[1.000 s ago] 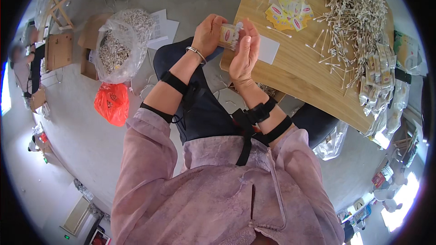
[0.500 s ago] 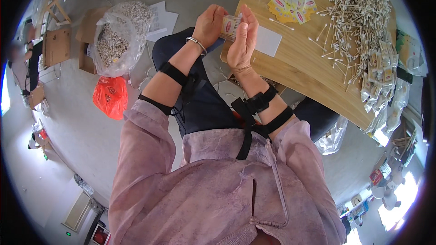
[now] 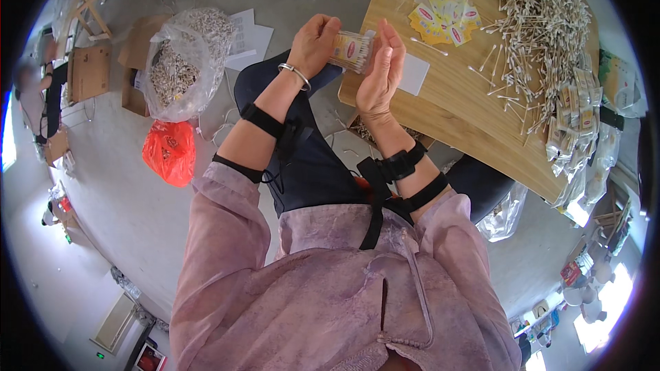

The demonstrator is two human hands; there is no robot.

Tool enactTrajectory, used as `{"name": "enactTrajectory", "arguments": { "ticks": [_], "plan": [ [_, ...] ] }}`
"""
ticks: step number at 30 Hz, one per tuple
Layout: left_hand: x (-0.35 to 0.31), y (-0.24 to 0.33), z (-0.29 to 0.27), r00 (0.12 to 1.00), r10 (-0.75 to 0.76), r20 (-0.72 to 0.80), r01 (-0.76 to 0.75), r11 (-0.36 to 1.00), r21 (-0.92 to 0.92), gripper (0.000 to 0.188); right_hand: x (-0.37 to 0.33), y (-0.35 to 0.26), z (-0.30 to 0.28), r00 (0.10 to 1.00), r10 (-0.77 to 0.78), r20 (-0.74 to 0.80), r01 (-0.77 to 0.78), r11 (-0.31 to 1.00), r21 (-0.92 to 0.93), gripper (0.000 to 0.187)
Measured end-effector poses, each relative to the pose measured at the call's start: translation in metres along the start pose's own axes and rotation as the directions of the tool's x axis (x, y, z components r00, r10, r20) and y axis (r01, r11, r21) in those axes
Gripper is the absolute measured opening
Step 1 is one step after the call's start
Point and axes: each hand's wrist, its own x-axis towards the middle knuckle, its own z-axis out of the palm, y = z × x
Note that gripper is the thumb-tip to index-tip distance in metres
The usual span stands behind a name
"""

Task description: Counting and placing cotton swabs into small plastic bags.

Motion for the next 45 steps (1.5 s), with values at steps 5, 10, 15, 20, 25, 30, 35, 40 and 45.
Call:
{"name": "enactTrajectory", "arguments": {
  "ticks": [5,10,15,20,25,30,35,40,45],
  "plan": [
    [-0.001,0.002,0.010,0.996,0.087,0.005,-0.087,0.985,0.152,0.033,0.001,0.000,-0.004,0.996,0.007,0.091,-0.001,0.998,-0.067,0.044],
    [0.002,-0.004,-0.003,0.995,0.037,0.090,-0.053,0.981,0.186,0.031,0.002,0.002,-0.007,0.981,0.016,0.194,0.022,0.981,-0.190,0.045],
    [-0.009,0.017,-0.005,0.923,0.313,-0.223,-0.210,0.896,0.392,0.016,0.033,-0.031,-0.062,0.923,-0.292,0.253,0.367,0.463,-0.807,0.036],
    [-0.031,0.047,0.032,0.691,0.720,-0.058,-0.631,0.641,0.438,0.009,0.052,-0.035,-0.105,0.950,-0.242,0.199,0.238,0.143,-0.961,0.018],
    [-0.057,0.044,0.078,0.735,0.654,0.179,-0.674,0.674,0.303,0.017,0.037,-0.030,-0.110,0.951,-0.193,0.244,0.271,0.132,-0.953,0.010],
    [-0.059,0.035,0.096,0.727,0.671,0.147,-0.671,0.649,0.358,0.026,0.011,-0.046,-0.139,0.950,-0.160,0.269,0.289,0.115,-0.950,0.010],
    [-0.060,0.031,0.103,0.704,0.684,0.188,-0.680,0.575,0.455,0.027,0.021,-0.066,-0.173,0.957,-0.215,0.196,0.207,0.031,-0.978,0.010],
    [-0.061,0.030,0.105,0.715,0.676,0.178,-0.660,0.568,0.492,0.024,0.042,-0.076,-0.184,0.943,-0.324,0.081,0.112,0.078,-0.991,0.014],
    [-0.062,0.032,0.103,0.738,0.647,0.191,-0.636,0.574,0.515,0.022,0.071,-0.084,-0.172,0.970,-0.237,-0.048,-0.049,0.001,-0.999,0.035]
  ]
}}
